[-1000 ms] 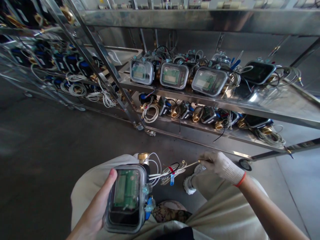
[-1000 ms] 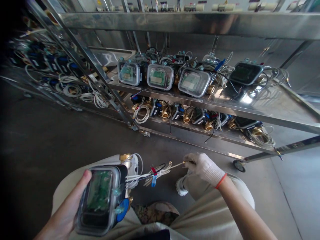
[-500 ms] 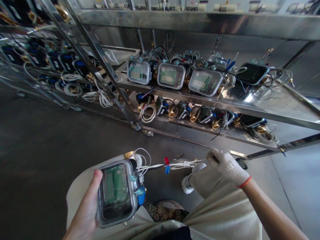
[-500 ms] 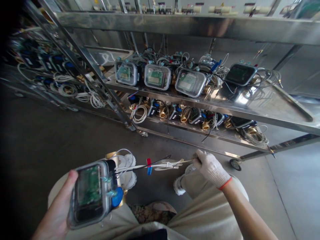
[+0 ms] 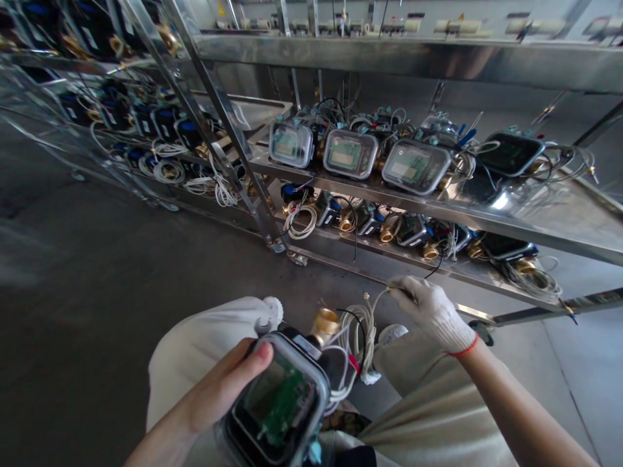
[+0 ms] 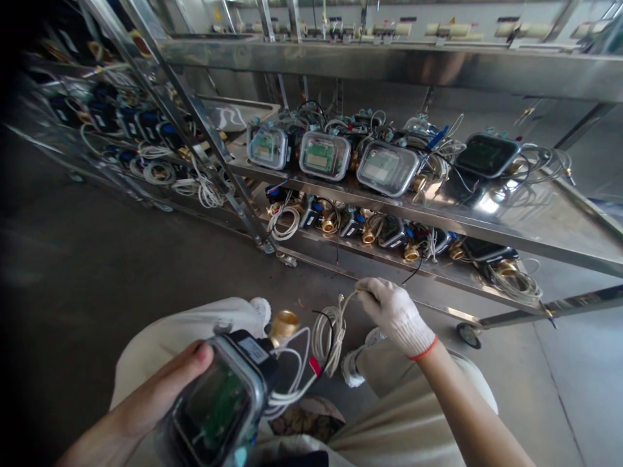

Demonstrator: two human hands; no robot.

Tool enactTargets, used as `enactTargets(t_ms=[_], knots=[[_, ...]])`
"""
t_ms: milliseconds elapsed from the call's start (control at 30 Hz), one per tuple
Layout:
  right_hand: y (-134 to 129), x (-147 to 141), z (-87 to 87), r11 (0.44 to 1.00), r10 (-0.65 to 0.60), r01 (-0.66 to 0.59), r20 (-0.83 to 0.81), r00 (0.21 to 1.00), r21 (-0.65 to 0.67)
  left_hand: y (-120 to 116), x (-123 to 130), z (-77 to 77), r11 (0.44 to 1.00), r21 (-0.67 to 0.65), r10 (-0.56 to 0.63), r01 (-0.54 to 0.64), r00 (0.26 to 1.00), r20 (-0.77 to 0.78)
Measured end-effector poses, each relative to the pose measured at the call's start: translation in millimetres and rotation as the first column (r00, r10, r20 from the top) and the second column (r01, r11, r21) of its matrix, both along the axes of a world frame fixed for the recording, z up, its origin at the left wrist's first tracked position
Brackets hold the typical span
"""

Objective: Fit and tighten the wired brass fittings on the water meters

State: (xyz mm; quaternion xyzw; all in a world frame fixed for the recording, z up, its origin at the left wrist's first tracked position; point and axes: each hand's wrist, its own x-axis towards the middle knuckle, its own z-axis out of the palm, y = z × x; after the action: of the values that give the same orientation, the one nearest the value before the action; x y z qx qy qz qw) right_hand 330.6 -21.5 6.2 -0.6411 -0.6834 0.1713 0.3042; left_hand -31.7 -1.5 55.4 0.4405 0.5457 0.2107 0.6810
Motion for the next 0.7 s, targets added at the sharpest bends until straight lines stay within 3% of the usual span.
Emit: enactTargets(t_ms=[33,100,167,267,400,567,700], knots=[[5,-9,8.3,0.999,0.033,-0.032,-0.03,0.999,0.023,2,8,2.5,0.983,0.084,-0.159,0.164,0.985,-0.066],[12,-27,24.9,0.992,0.121,-0.116,-0.087,0.989,0.058,7,27,7.1,0.885,0.153,-0.426,0.439,0.898,-0.11],[13,-44,39.5,0.976,0.216,-0.207,-0.154,0.964,0.074,10,44,9.8,0.812,0.2,-0.541,0.548,0.836,-0.095],[8,-60,53.9,0.935,0.35,-0.349,-0.275,0.895,0.057,12,58,11.0,0.774,0.255,-0.579,0.579,0.811,-0.084],[4,-66,57.4,0.888,0.443,-0.459,-0.325,0.835,0.03,10,59,12.2,0.753,0.266,-0.609,0.602,0.791,-0.066],[8,-65,58.2,0.865,0.502,-0.499,-0.063,0.863,0.047,10,53,12.7,0.769,0.265,-0.565,0.582,0.812,-0.145],[9,-68,67.5,0.887,0.457,-0.46,0.191,0.868,-0.035,10,53,14.6,0.754,0.249,-0.579,0.607,0.794,-0.185]])
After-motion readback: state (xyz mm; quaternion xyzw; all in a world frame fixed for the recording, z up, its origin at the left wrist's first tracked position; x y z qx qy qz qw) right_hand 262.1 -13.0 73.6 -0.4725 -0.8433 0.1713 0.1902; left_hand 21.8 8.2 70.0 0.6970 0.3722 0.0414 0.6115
